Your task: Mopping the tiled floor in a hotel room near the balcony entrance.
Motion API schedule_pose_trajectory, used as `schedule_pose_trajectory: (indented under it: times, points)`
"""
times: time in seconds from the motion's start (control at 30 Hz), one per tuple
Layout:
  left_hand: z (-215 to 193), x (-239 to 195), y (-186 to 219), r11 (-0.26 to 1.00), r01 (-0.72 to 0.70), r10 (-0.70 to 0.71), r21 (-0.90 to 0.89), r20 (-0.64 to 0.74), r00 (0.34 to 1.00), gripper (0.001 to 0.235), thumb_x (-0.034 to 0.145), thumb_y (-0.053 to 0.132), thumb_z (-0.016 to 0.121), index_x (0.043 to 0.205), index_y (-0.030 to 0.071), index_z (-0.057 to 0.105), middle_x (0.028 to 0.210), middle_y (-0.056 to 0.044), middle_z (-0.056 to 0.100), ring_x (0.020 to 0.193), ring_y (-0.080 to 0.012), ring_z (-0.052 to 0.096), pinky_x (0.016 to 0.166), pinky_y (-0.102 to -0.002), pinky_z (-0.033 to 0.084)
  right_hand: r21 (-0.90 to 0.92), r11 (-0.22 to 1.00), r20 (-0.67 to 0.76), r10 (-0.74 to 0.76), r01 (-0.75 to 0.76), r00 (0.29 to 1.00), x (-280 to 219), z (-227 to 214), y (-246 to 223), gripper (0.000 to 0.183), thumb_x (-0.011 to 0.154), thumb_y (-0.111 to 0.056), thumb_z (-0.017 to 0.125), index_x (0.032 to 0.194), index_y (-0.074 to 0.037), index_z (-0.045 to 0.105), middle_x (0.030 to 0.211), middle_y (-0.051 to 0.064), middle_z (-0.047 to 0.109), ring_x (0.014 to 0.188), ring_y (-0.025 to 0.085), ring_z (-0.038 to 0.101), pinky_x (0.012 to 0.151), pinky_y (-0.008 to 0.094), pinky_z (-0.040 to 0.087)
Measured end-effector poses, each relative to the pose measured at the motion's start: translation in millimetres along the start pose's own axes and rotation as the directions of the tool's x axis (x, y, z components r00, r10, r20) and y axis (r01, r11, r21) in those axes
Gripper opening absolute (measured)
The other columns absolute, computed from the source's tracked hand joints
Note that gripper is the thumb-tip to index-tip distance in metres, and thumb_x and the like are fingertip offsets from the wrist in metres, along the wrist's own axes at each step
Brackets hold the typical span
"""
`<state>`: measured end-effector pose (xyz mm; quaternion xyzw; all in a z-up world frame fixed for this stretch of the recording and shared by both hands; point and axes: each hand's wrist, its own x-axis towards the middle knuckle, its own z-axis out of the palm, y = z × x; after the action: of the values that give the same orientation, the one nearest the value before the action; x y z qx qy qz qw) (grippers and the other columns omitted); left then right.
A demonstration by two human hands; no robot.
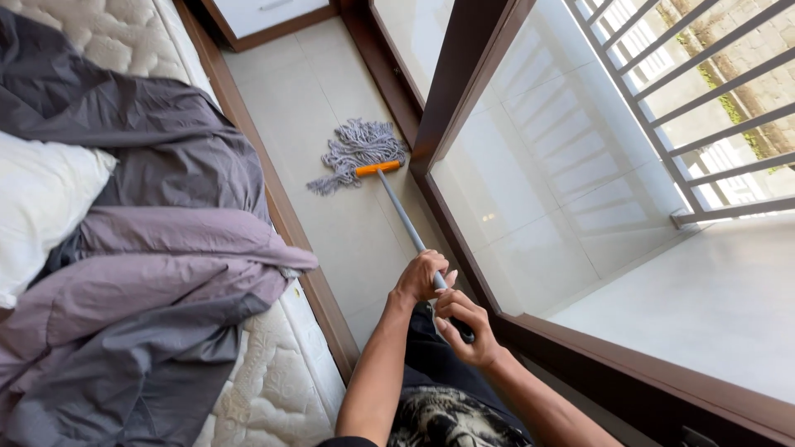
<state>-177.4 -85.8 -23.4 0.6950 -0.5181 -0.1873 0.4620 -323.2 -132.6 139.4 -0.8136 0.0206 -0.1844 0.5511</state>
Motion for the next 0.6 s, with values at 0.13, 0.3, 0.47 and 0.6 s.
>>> schedule_pose_trajectory:
  times: [0.13, 0.3, 0.47, 0.6]
  points:
    - [-4, -9, 31, 0.998, -0.063, 0.063, -0.015, -0.037, 0.997, 0.032, 0.082, 0.02, 0.07, 0.06, 0.006, 0.052, 0.064, -0.014, 0.06, 0.064, -0.0343, 0.06, 0.072, -0.042, 0.052, 0.016, 0.998, -0.105, -0.056, 0.058, 0.993, -11, 2, -19, 0.011, 0.088, -0.007, 0.058, 0.088, 0.003, 0.063, 0.097, 0.016, 0.064, 0.096, 0.029, 0.064, 0.107, 0.046, 0.05]
    - [-1, -29, 46, 0.998, -0.03, 0.031, -0.059, 0.006, 1.0, 0.032, 0.077, 0.022, 0.072, 0.059, 0.007, 0.051, 0.059, -0.014, 0.06, 0.059, -0.0346, 0.06, 0.068, -0.043, 0.049, -0.119, 0.985, -0.119, -0.139, 0.125, 0.983, -19, -1, -25, 0.028, 0.089, -0.023, 0.053, 0.091, 0.001, 0.067, 0.105, 0.019, 0.065, 0.108, 0.034, 0.063, 0.114, 0.053, 0.041]
    - [5, -40, 29, 0.999, -0.03, 0.029, -0.04, -0.029, 0.999, 0.032, 0.083, 0.022, 0.07, 0.061, 0.008, 0.051, 0.062, -0.012, 0.06, 0.062, -0.0314, 0.06, 0.074, -0.043, 0.051, -0.194, 0.977, -0.062, -0.098, 0.085, 0.993, -39, 13, 4, 0.028, 0.087, -0.023, 0.054, 0.096, -0.001, 0.068, 0.113, 0.019, 0.066, 0.117, 0.037, 0.059, 0.113, 0.053, 0.04]
    - [6, -40, -4, 0.998, 0.051, -0.051, 0.02, -0.007, 0.999, 0.026, 0.081, 0.016, 0.069, 0.062, 0.008, 0.054, 0.068, -0.01, 0.062, 0.071, -0.0294, 0.058, 0.078, -0.042, 0.053, -0.234, 0.968, -0.083, 0.075, -0.093, 0.994, -39, 33, 9, 0.028, 0.081, -0.018, 0.055, 0.101, -0.001, 0.067, 0.123, 0.021, 0.062, 0.121, 0.038, 0.055, 0.109, 0.052, 0.041]
